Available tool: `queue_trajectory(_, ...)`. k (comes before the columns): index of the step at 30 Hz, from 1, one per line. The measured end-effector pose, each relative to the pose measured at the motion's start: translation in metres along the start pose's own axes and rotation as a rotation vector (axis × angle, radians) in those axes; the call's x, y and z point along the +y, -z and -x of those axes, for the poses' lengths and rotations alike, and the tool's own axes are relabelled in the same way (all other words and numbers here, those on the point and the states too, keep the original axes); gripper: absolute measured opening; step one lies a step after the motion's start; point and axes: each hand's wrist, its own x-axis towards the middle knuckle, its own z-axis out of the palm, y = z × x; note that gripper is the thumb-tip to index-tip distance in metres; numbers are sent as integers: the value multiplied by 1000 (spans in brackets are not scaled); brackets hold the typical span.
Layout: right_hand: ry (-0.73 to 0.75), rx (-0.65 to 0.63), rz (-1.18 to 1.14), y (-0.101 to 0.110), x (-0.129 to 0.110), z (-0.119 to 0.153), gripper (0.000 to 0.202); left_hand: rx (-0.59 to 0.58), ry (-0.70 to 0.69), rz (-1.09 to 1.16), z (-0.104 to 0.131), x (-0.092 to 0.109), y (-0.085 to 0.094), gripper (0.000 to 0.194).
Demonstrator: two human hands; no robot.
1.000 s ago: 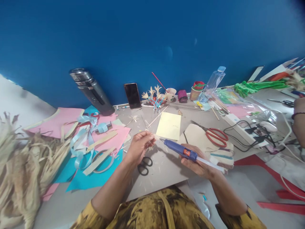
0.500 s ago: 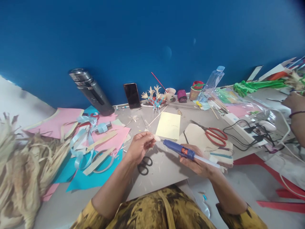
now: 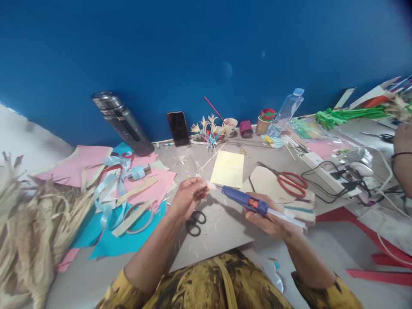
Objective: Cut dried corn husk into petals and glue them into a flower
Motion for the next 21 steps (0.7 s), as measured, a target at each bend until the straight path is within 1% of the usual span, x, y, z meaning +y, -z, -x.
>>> queue_trajectory(3,97,-78,44,-1,3,-1,44,2,-3,9,0,0,0,24)
queue_trajectory(4,103,-96,55,-1,5,-1,41,4,-3,17,0,0,0,24)
queue_trajectory(10,57,-96,162,-3,11,-2,24,-25,22,74,1,1,1,23)
queue_trajectory(13,-23,-74,244,-6,13,-4,11,-22,9,95,4,6,2,21)
queue_trajectory(14,-62,-76,273,-7,14,-5,9,-6,-5,102,6,10,4,21)
queue_trajectory(17,-148,-119,363,-10,19,-5,26,75,-92,107,13,25,13,20)
queue_trajectory(18,-166,-136,394,-11,20,-5,29,106,-130,106,17,30,18,21)
queue_trajectory(21,-218,-159,490,-15,24,-5,27,191,-188,95,27,41,35,23)
